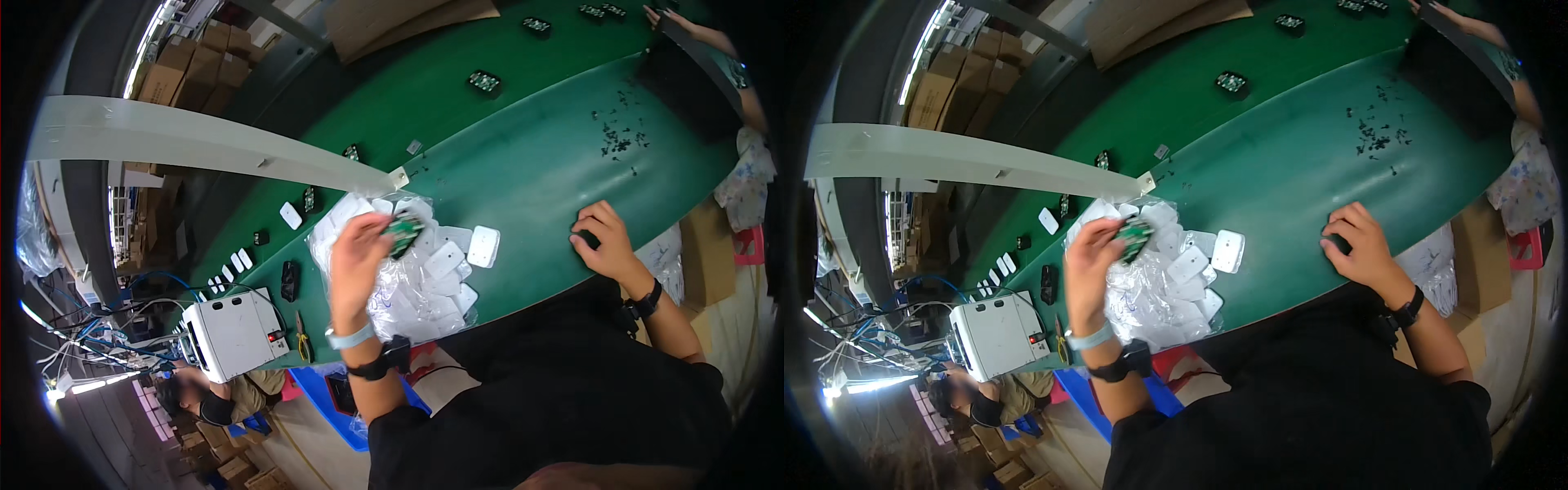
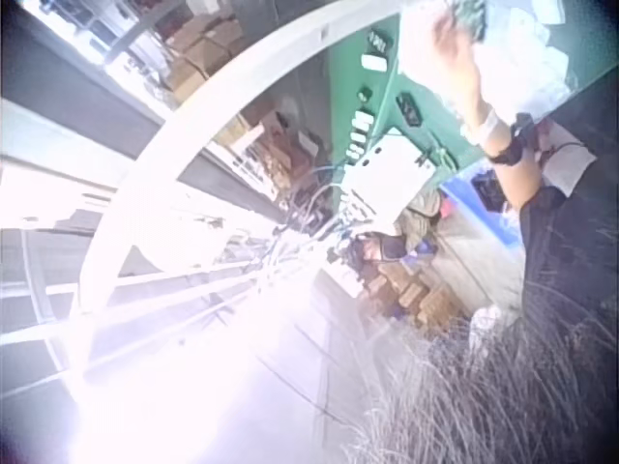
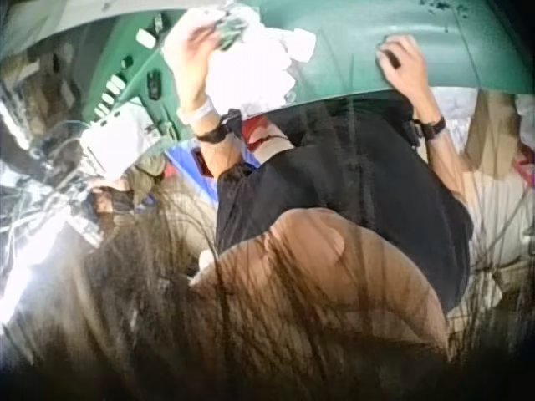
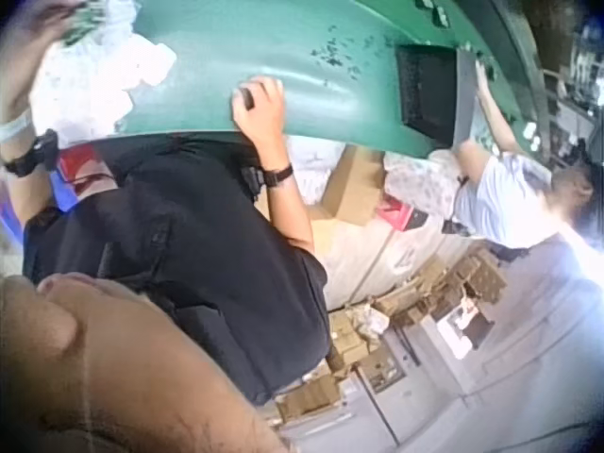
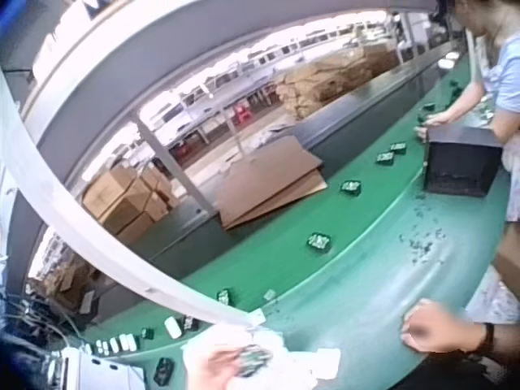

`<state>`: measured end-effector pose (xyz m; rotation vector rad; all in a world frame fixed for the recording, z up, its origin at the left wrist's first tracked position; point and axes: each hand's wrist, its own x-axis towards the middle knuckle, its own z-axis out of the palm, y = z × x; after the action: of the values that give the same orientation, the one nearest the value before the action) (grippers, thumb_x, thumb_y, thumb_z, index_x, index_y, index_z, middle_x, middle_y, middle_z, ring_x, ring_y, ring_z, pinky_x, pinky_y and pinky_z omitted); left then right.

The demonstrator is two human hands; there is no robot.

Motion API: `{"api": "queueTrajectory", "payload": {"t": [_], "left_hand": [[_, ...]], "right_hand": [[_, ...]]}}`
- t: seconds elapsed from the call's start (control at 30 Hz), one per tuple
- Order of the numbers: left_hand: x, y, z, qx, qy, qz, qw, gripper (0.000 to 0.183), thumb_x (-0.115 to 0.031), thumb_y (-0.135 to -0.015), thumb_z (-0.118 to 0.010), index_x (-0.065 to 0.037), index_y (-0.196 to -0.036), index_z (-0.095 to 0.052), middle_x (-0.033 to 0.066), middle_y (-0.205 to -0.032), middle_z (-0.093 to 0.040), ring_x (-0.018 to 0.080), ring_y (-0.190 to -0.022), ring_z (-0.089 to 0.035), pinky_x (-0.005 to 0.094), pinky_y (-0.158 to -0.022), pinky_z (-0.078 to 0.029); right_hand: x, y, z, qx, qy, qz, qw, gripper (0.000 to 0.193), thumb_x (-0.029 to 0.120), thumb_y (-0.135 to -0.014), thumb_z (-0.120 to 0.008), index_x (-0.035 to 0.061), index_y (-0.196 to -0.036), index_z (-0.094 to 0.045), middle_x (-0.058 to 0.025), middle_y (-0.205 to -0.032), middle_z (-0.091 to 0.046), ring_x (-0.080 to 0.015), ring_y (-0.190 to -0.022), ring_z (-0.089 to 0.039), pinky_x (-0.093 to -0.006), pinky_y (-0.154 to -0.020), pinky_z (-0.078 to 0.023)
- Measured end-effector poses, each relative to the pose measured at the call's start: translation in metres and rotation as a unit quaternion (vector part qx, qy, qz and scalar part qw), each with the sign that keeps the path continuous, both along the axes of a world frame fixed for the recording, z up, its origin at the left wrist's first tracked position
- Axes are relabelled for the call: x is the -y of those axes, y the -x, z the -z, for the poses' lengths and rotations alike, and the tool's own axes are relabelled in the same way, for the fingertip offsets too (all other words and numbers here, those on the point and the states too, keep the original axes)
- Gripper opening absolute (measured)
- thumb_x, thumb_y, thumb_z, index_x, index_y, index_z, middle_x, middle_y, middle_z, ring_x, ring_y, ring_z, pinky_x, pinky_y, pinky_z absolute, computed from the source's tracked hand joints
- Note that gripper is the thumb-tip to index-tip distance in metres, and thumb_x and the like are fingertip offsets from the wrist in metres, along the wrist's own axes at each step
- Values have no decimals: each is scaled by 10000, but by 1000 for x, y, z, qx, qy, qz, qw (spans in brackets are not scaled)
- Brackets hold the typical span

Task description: The person repeatedly picks up small white plastic cases and green circuit boards from a green workbench, inserts the boards into the cases, and places the assembled units on the table. The person handles items one at a time in a repetitive sequence.

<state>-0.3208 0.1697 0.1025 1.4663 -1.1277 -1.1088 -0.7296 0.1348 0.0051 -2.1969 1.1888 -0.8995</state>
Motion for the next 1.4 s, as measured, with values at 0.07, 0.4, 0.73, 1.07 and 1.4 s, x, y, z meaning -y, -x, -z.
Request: {"api": "queueTrajectory", "payload": {"t": [0.07,0.4,0.73,1.07,1.4], "left_hand": [[37,46,7,69,5,121,990,257,51,-880,-593,7,-1129,-641,93,-1103,-679,192,-1060,-651,307,-934,-511],[128,117,82,312,125,367,867,285,-126,-822,-660,-8,-1081,-683,176,-991,-714,326,-915,-692,394,-801,-539],[-6,-134,-33,-5,125,45,991,187,-99,-949,-630,23,-1090,-635,162,-1025,-704,226,-893,-704,345,-805,-569],[30,-482,126,719,-278,-220,598,321,-349,-934,-574,-77,-1036,-710,215,-992,-709,420,-984,-676,531,-831,-543],[-8,-412,78,314,-106,-454,827,200,-236,-874,-653,-39,-898,-682,86,-796,-683,174,-688,-648,304,-627,-558]], "right_hand": [[0,-3,4,17,-5,1,1000,154,32,-707,-737,31,-819,-632,-99,-930,-602,-299,-876,-578,-376,-736,-487],[-7,-10,6,39,13,-13,999,120,8,-732,-703,15,-821,-623,-123,-926,-592,-322,-903,-575,-392,-786,-485],[-11,-9,10,12,-36,0,999,191,-25,-699,-694,-1,-846,-575,-134,-953,-541,-332,-911,-537,-392,-817,-444],[2,-9,18,-31,56,-8,998,225,68,-668,-725,23,-865,-626,-159,-926,-568,-364,-843,-552,-449,-778,-462],[3,-4,-3,-30,-31,-12,999,224,83,-686,-762,58,-889,-672,-99,-923,-607,-293,-842,-582,-381,-721,-495]]}}
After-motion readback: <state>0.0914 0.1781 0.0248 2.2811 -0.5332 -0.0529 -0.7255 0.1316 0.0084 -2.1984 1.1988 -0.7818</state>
